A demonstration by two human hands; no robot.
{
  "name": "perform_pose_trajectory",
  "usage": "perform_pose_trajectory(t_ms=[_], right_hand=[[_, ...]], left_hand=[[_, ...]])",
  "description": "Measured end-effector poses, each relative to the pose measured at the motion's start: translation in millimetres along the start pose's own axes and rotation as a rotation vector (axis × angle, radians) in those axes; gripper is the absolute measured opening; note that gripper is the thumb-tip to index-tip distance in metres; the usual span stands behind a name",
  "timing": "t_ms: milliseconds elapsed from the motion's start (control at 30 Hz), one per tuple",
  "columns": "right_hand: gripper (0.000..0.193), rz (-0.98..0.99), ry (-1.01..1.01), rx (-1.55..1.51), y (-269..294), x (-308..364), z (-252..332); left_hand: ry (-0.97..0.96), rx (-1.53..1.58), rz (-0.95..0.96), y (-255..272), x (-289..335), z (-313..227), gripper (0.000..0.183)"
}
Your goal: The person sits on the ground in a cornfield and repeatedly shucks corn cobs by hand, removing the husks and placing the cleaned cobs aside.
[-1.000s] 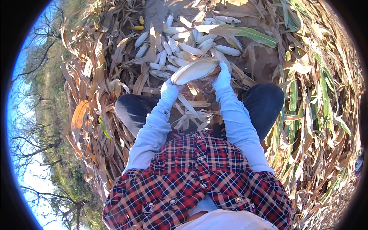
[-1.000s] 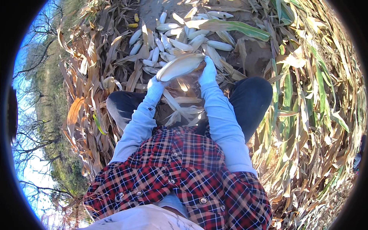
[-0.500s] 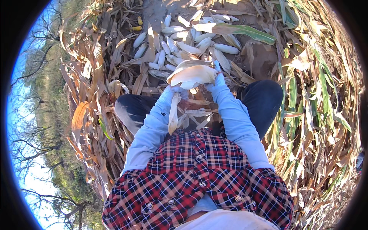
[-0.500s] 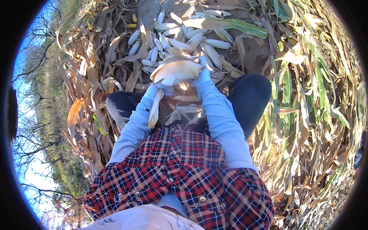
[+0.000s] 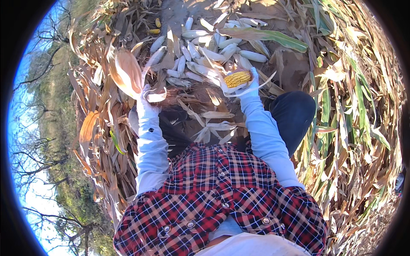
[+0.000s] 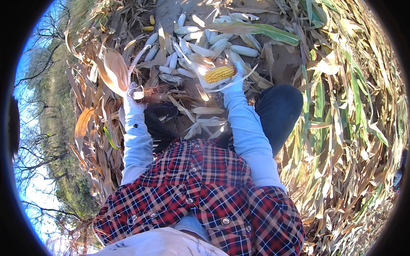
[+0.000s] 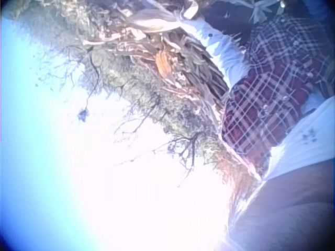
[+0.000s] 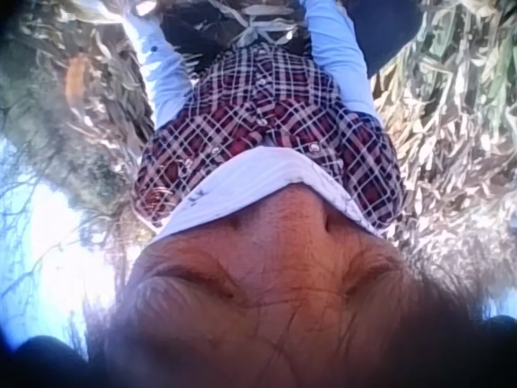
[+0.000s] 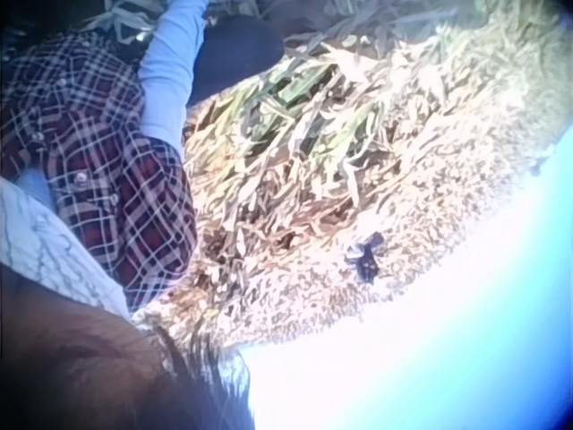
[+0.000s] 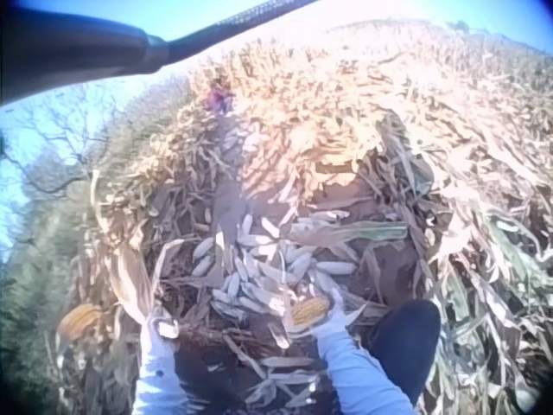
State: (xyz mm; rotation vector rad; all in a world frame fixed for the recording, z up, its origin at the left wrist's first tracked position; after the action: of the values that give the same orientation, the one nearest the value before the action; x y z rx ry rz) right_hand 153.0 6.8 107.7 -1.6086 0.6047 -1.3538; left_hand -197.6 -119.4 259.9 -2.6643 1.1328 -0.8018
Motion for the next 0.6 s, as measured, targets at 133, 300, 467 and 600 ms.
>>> perform_pose_trajectory(t_ms=[133, 300, 467, 600], right_hand=[[0.059, 0.158, 0.004, 0.068, 0, -16, -8], [0.057, 0.146, -0.017, 0.121, -5, -7, -12], [0.062, 0.065, -0.043, 0.12, -29, 22, -15], [0.072, 0.095, -0.111, 0.049, -28, 15, -23]], left_hand=[[-0.509, 0.513, 0.072, 187, -31, -129, 0.043], [-0.687, 1.011, -0.361, 209, 40, -149, 0.078], [-0.47, 0.714, -0.144, 68, 72, -98, 0.059], [-0.393, -0.48, 0.497, -47, 73, -1, 0.046]])
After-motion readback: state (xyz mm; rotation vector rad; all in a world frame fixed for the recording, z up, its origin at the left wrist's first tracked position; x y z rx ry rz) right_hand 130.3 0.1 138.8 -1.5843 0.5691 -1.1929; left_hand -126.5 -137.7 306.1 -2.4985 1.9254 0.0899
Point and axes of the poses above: each hand's wrist, its own x-axis away from the middle knuckle, its own y-axis out of the back of the hand, z = x × y, the point moved 6 cm from there along -x, towards the middle knuckle
